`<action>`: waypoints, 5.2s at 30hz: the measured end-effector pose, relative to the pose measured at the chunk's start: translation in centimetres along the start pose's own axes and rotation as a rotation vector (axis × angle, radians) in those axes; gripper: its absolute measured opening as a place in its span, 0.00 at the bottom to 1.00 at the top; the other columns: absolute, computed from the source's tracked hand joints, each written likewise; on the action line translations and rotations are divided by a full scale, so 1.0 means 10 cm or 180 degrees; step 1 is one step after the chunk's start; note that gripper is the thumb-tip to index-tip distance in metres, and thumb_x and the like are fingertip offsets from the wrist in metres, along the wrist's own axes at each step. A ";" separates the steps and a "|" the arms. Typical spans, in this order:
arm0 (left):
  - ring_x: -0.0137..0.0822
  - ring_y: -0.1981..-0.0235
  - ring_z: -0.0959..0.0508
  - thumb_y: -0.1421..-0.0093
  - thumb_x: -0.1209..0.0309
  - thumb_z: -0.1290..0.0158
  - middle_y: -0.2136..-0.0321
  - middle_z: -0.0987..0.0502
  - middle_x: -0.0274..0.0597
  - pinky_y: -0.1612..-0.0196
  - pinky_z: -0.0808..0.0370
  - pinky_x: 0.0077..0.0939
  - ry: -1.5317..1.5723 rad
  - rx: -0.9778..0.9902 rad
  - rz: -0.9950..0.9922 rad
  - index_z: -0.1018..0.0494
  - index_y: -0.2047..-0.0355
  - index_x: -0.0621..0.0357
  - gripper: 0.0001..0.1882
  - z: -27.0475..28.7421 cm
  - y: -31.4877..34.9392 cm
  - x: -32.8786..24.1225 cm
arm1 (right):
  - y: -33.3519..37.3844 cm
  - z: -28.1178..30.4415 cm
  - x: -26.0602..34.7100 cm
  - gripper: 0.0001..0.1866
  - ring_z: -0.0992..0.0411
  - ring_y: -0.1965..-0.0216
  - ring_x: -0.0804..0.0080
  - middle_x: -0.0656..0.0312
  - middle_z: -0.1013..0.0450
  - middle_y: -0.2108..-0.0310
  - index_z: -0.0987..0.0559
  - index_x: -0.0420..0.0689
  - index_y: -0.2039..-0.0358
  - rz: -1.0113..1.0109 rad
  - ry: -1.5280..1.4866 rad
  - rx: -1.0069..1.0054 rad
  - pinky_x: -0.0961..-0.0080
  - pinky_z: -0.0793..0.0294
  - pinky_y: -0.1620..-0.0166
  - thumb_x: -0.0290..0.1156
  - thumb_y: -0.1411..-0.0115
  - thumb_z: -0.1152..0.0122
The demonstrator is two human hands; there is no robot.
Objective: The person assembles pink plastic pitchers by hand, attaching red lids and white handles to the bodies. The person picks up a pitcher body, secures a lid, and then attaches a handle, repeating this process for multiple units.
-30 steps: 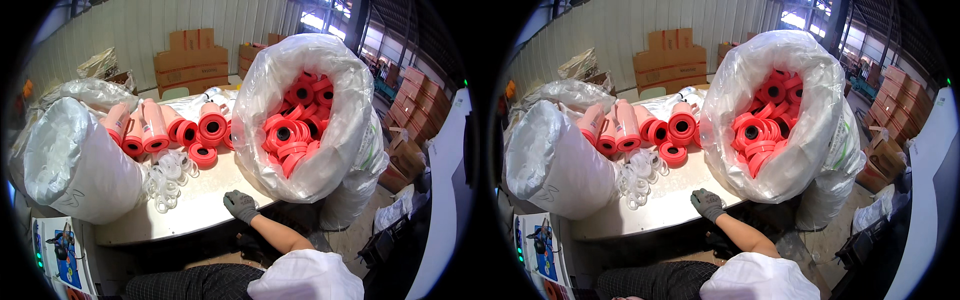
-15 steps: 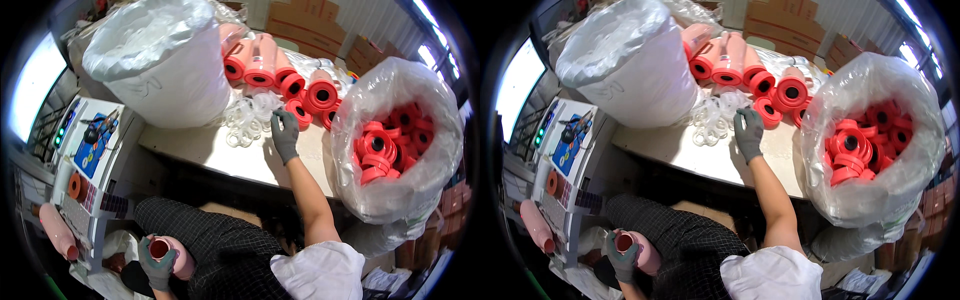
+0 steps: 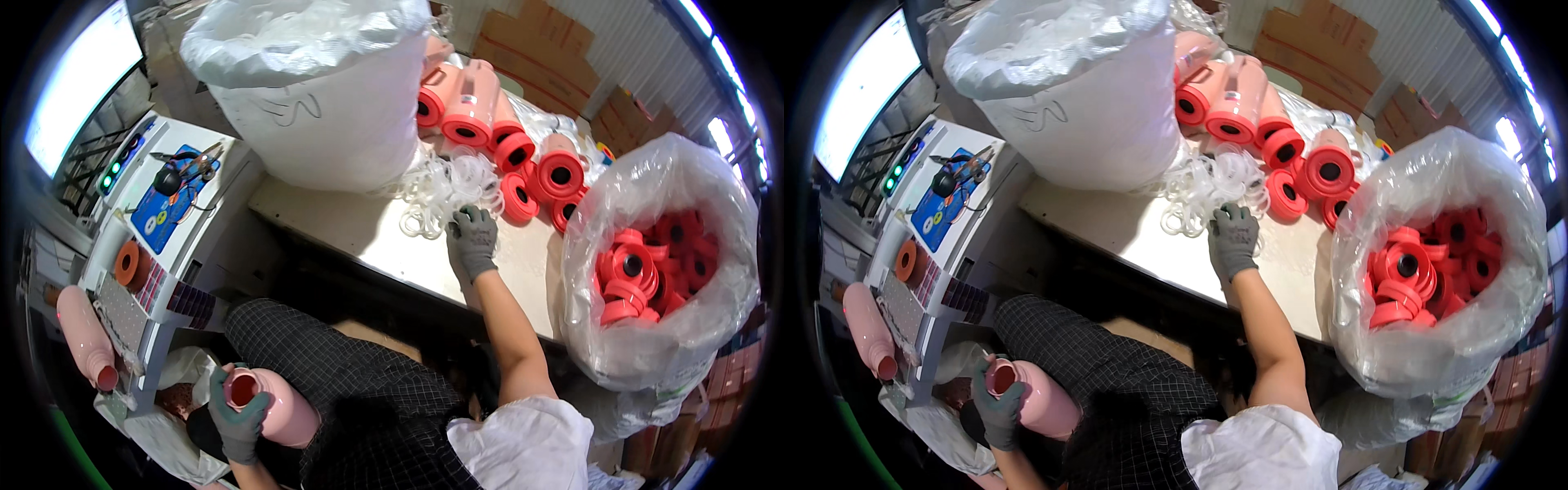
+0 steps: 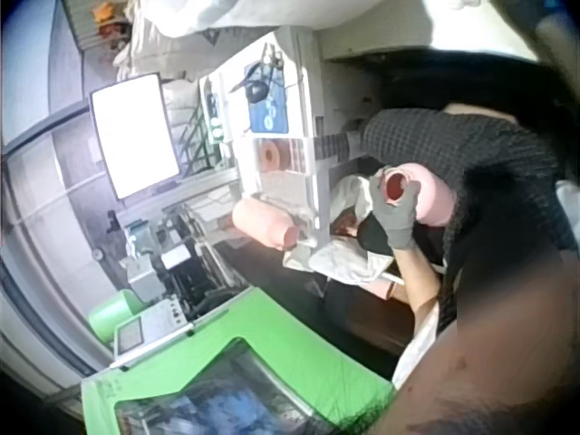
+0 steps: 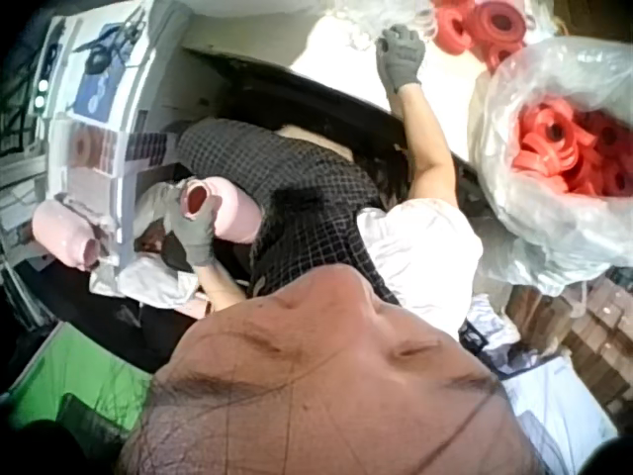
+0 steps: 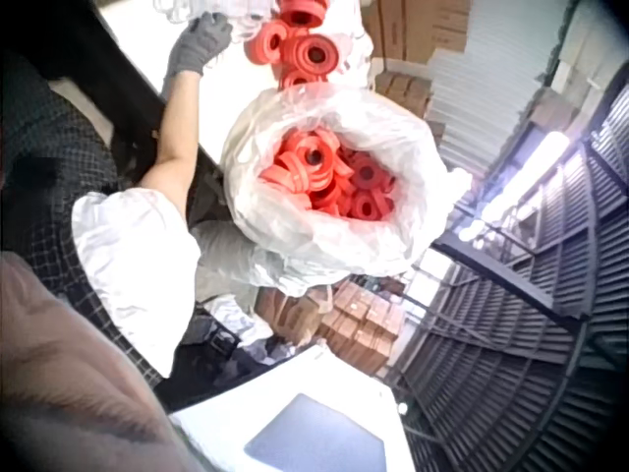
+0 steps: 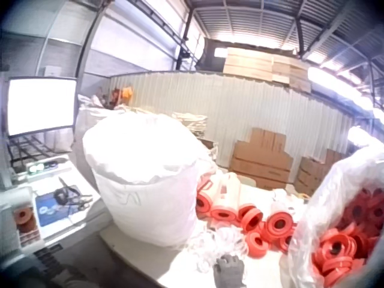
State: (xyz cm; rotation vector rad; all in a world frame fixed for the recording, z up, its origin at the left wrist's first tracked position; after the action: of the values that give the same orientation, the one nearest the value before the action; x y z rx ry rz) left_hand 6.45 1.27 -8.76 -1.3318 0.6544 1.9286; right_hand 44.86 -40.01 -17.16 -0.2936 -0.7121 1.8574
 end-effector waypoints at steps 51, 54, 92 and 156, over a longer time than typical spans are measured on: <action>0.47 0.50 0.20 0.58 0.66 0.27 0.52 0.22 0.50 0.45 0.22 0.40 -0.0593 0.0007 -0.0460 0.28 0.44 0.66 0.40 -0.06 -0.03 0.26 | -0.32 0.24 -0.70 0.17 0.36 0.82 0.83 0.70 0.27 0.75 0.20 0.49 0.57 -0.3263 -0.3471 0.1253 0.82 0.37 0.79 0.45 0.38 0.27; 0.46 0.50 0.20 0.59 0.66 0.27 0.51 0.22 0.49 0.45 0.22 0.40 -0.0330 -0.0008 -0.0460 0.27 0.44 0.66 0.40 -0.05 -0.02 0.27 | -0.35 0.17 -0.65 0.14 0.33 0.79 0.84 0.68 0.24 0.71 0.18 0.46 0.56 -0.2935 -0.3622 0.0807 0.83 0.34 0.76 0.42 0.34 0.31; 0.44 0.63 0.22 0.57 0.63 0.32 0.73 0.23 0.38 0.55 0.24 0.41 -0.3522 0.0021 -0.1195 0.17 0.73 0.46 0.09 0.55 0.37 -0.70 | 0.92 1.53 4.23 0.19 0.28 0.64 0.63 0.59 0.26 0.57 0.19 0.43 0.63 0.3546 -0.3422 0.1762 0.63 0.29 0.60 0.48 0.41 0.31; 0.43 0.71 0.15 0.40 0.70 0.33 0.68 0.16 0.49 0.67 0.20 0.34 -0.1312 -0.2422 -0.1043 0.22 0.53 0.59 0.16 0.36 -0.63 1.06 | 1.24 0.63 2.34 0.59 0.38 0.29 0.54 0.43 0.43 0.27 0.53 0.35 0.23 -0.0039 -0.4092 0.1930 0.58 0.37 0.30 0.33 0.47 0.25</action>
State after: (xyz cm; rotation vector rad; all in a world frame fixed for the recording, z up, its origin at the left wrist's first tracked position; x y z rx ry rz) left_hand 6.74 10.59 -17.57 -1.2772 -0.5262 2.1481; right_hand 22.91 -23.91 -16.65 1.3960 -0.8805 2.0068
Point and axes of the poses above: each hand's wrist, its own y-axis away from the middle knuckle, its own z-axis out of the back of the hand, x = y × z, the point moved 4 cm from there along -y, towards the middle knuckle
